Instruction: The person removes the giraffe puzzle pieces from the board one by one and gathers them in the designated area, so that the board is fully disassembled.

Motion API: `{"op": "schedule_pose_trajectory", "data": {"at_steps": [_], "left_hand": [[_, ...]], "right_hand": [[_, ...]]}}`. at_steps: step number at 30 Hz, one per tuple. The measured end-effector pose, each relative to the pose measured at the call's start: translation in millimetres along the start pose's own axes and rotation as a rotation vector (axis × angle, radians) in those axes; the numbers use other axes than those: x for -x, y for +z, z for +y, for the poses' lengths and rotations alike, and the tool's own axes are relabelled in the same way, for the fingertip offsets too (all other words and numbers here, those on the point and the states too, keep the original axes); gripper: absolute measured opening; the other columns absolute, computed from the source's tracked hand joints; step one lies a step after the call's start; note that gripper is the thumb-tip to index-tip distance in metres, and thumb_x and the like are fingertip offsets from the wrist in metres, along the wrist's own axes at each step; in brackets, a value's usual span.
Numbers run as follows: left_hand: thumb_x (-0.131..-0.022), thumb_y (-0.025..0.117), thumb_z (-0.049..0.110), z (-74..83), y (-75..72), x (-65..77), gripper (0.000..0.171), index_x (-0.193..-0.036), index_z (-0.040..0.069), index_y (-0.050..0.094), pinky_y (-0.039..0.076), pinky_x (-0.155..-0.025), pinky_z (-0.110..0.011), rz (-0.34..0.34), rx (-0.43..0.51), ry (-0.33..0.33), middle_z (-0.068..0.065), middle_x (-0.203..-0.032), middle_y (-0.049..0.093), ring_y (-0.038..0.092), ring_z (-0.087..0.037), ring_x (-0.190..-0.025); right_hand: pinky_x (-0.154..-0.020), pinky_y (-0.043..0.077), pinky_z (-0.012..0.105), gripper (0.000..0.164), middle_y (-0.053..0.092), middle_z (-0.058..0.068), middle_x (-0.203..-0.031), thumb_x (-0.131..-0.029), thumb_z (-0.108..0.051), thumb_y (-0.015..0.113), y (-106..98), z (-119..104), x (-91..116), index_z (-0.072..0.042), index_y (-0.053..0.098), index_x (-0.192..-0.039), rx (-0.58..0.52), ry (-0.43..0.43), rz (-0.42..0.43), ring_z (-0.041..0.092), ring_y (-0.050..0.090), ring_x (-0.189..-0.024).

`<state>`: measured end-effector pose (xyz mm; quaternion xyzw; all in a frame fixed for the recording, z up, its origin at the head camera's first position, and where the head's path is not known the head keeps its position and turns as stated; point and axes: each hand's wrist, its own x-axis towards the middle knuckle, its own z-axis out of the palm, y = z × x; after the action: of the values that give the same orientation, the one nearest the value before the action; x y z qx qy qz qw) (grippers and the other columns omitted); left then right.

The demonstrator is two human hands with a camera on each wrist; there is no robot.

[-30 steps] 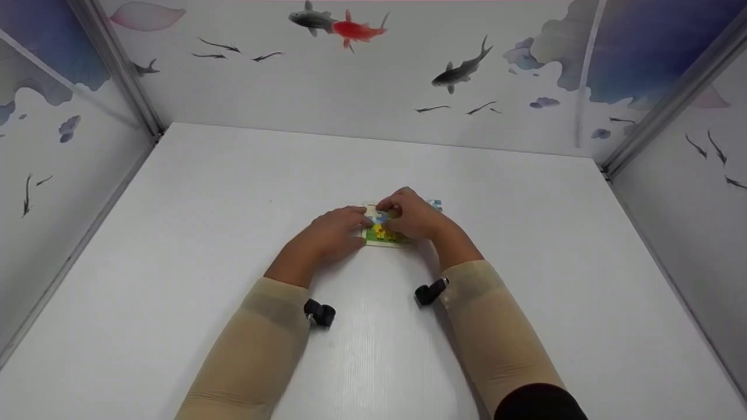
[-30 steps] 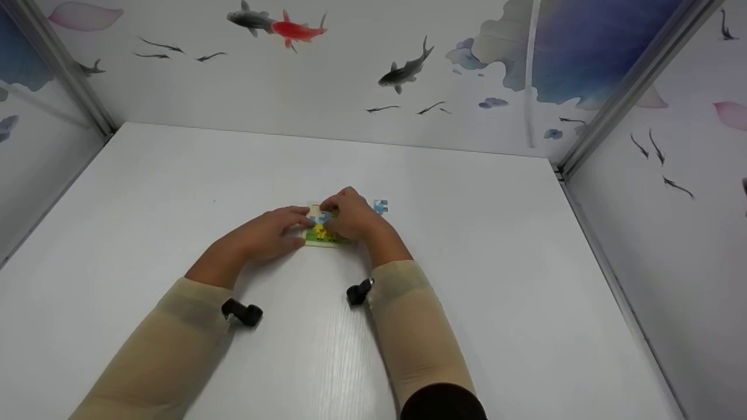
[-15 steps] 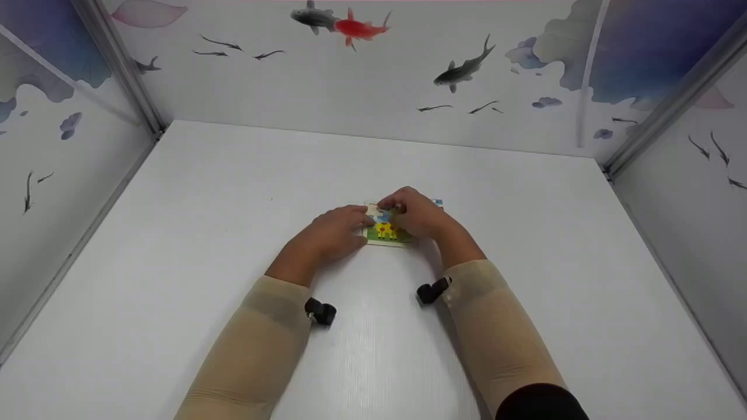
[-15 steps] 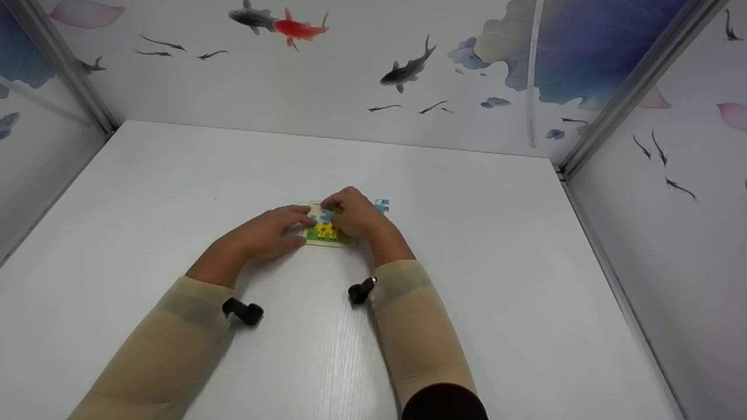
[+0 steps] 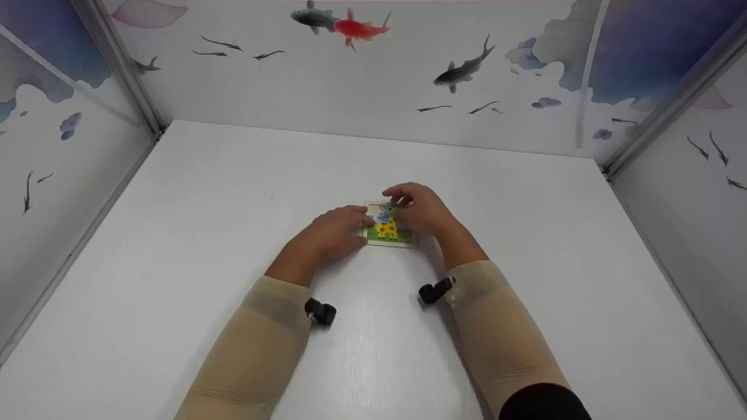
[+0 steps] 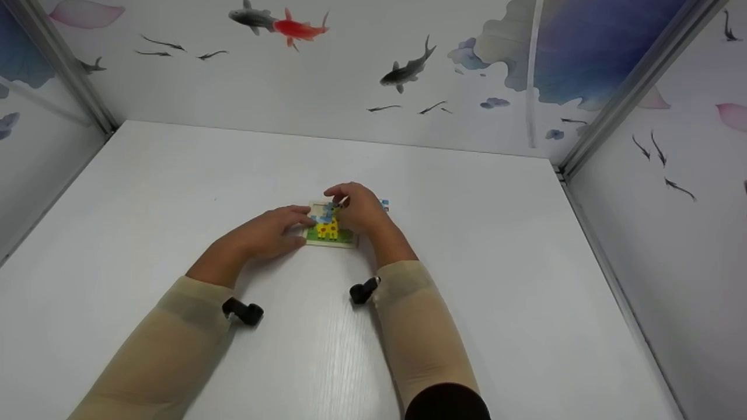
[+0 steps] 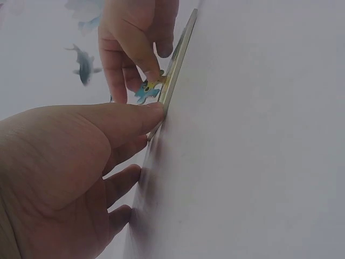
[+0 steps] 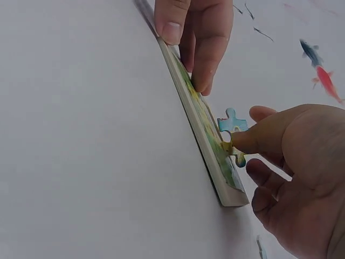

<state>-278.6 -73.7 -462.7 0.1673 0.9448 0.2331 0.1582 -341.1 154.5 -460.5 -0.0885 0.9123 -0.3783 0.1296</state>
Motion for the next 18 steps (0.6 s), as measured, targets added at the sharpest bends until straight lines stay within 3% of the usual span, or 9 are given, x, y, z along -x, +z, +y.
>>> {"op": "schedule_pose_trajectory", "data": {"at_steps": [10,18], "left_hand": [[-0.107,0.061,0.033,0.0,1.2,2.7,0.048,-0.155,0.030,0.057,0.023,-0.136,-0.056,0.007,0.005,-0.003,0.005,-0.175,0.036,0.027,-0.026,-0.166],[-0.107,0.063,0.033,0.5,3.0,3.8,0.047,-0.154,0.031,0.058,0.022,-0.136,-0.054,0.022,0.028,-0.017,0.008,-0.175,0.035,0.026,-0.024,-0.167]], "right_hand": [[-0.112,0.055,0.042,0.033,0.070,0.002,-0.125,-0.101,-0.010,0.070,-5,2,0,-0.023,0.072,-0.131,-0.046,0.039,0.048,0.024,0.063,-0.120],[-0.105,0.060,0.040,0.033,0.070,0.002,-0.126,-0.102,-0.013,0.072,-36,14,4,-0.018,0.071,-0.135,-0.199,0.063,0.145,0.024,0.066,-0.121]]}}
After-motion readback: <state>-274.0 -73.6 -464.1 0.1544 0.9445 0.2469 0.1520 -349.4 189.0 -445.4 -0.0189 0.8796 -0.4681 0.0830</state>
